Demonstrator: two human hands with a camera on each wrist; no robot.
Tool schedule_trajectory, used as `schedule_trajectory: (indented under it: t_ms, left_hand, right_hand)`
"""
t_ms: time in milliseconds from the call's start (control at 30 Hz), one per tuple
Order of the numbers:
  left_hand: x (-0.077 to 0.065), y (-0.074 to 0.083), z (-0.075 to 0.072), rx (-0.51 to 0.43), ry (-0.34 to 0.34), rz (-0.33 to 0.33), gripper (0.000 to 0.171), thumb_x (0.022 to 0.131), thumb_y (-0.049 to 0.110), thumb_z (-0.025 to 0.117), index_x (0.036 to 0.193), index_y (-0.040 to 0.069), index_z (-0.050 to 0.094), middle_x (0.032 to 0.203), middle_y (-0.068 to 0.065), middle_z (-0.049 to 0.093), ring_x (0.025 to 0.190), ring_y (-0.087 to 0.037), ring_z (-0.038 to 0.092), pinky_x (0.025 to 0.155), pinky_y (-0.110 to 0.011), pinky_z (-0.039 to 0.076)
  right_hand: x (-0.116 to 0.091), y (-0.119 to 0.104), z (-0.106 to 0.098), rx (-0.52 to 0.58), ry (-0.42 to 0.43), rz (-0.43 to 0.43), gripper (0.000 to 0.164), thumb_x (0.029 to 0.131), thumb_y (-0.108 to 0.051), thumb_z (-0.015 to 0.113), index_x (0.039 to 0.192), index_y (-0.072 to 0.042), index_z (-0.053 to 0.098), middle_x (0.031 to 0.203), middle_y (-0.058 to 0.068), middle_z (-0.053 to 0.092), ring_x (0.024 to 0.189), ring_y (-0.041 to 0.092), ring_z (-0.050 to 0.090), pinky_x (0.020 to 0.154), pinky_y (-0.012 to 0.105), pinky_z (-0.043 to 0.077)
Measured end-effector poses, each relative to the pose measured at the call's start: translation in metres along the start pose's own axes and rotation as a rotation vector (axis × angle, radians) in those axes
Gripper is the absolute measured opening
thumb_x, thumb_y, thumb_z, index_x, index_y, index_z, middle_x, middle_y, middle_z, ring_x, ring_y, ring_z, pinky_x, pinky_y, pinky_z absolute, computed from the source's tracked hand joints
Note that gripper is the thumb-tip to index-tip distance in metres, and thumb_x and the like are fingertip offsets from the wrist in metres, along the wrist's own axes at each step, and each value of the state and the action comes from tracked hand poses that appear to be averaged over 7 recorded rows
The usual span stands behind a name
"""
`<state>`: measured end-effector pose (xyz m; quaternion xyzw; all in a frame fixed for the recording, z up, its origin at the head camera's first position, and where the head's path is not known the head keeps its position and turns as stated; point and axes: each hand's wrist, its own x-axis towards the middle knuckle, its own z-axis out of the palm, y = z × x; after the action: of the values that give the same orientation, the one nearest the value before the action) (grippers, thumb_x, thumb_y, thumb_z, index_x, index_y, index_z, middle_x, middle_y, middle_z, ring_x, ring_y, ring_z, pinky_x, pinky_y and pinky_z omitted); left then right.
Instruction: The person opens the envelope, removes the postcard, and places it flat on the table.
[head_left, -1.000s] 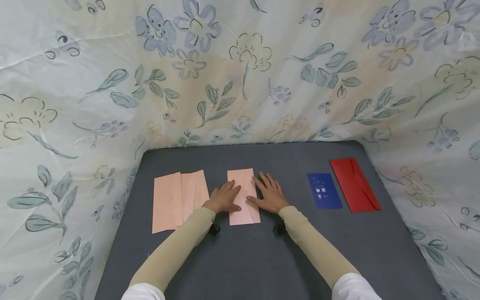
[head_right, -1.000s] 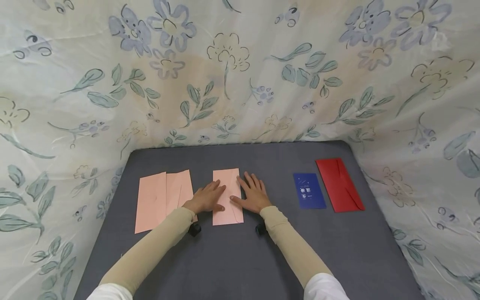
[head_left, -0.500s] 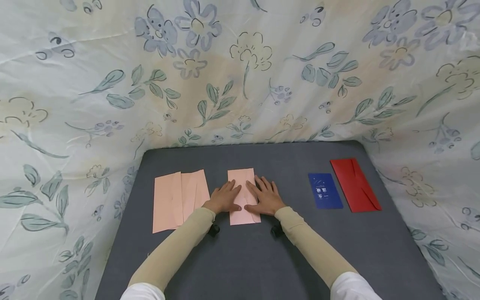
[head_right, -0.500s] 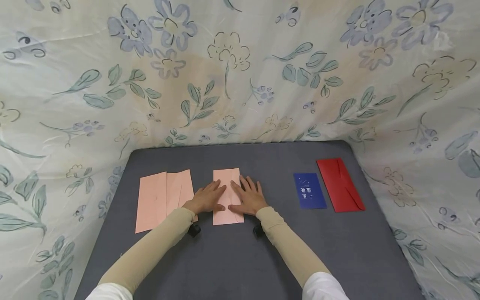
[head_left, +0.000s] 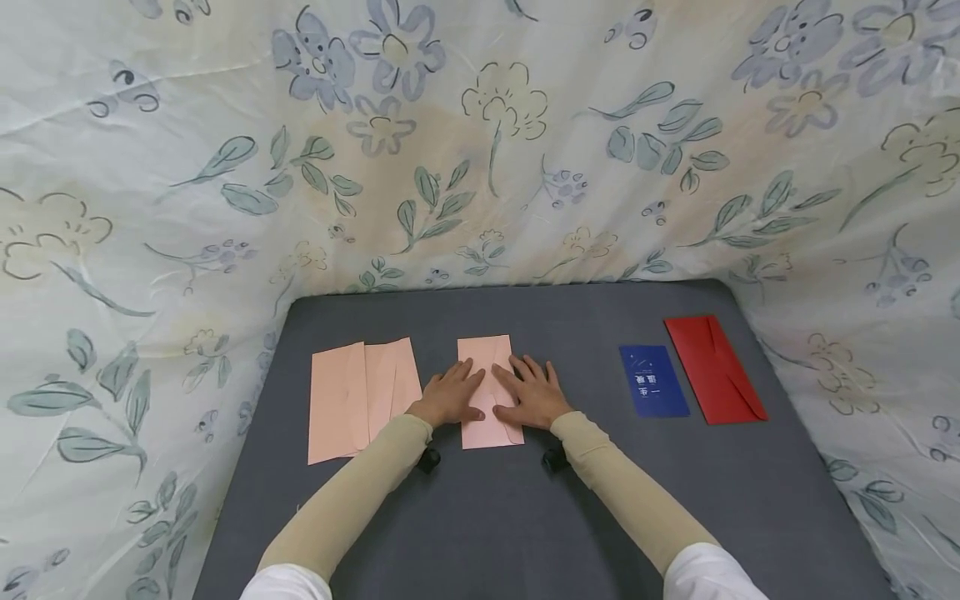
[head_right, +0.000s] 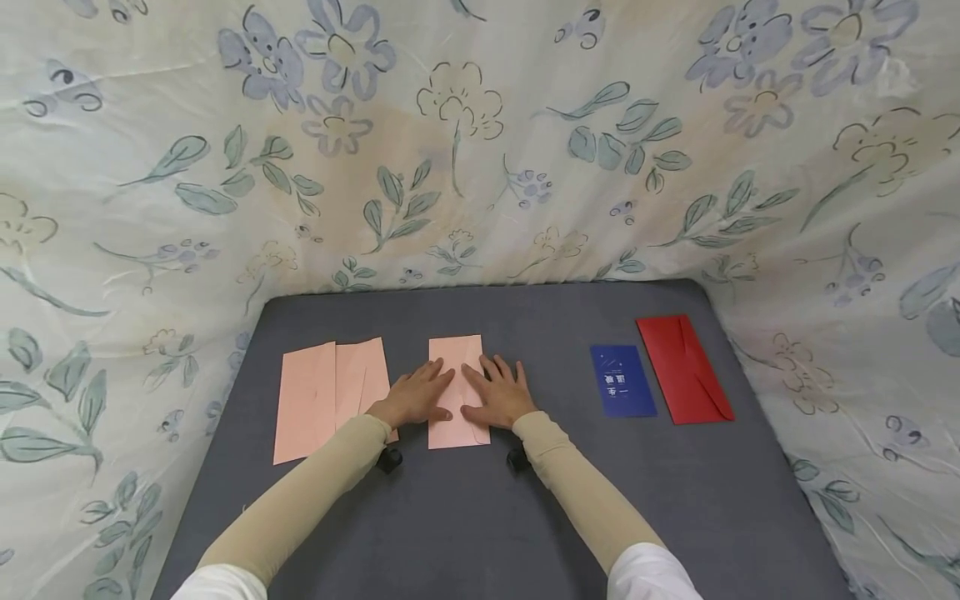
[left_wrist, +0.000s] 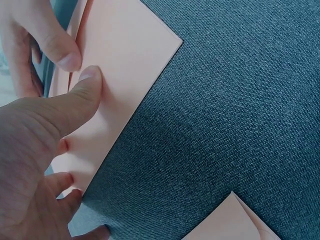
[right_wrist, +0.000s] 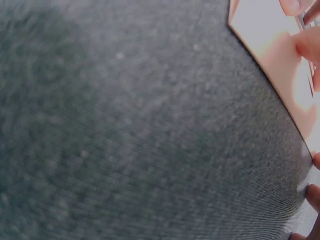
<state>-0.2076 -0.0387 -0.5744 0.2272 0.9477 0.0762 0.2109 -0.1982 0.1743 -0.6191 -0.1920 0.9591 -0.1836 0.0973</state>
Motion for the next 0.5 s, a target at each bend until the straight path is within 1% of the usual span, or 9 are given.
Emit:
schedule_trajectory:
  t_ms: [200, 500]
  left_hand:
    - [-0.0002, -0.0013, -0.0005, 0.006, -0.009, 0.001, 0.084, 0.093, 0.046, 0.070, 0.161, 0.016, 0.030, 0.171, -0.012, 0.015, 0.159, -0.031, 0.017, 0.121, -0.060, 0.028]
    - [0.0003, -0.0025, 0.0001, 0.016, -0.018, 0.005, 0.084, 0.094, 0.047, 0.068, 0.162, 0.017, 0.028, 0.172, -0.011, 0.013, 0.159, -0.031, 0.015, 0.122, -0.060, 0.027]
  right_hand:
    - [-0.0002, -0.0065, -0.0034, -0.008, -0.012, 0.028, 0.072, 0.094, -0.056, 0.060, 0.157, -0.028, 0.038, 0.169, 0.010, 0.023, 0.157, 0.039, 0.015, 0.122, 0.070, 0.008]
    - [0.0013, -0.0070, 0.0028, -0.011, 0.025, 0.041, 0.070, 0.094, -0.053, 0.057, 0.157, -0.027, 0.040, 0.169, 0.011, 0.024, 0.157, 0.039, 0.017, 0.122, 0.069, 0.009]
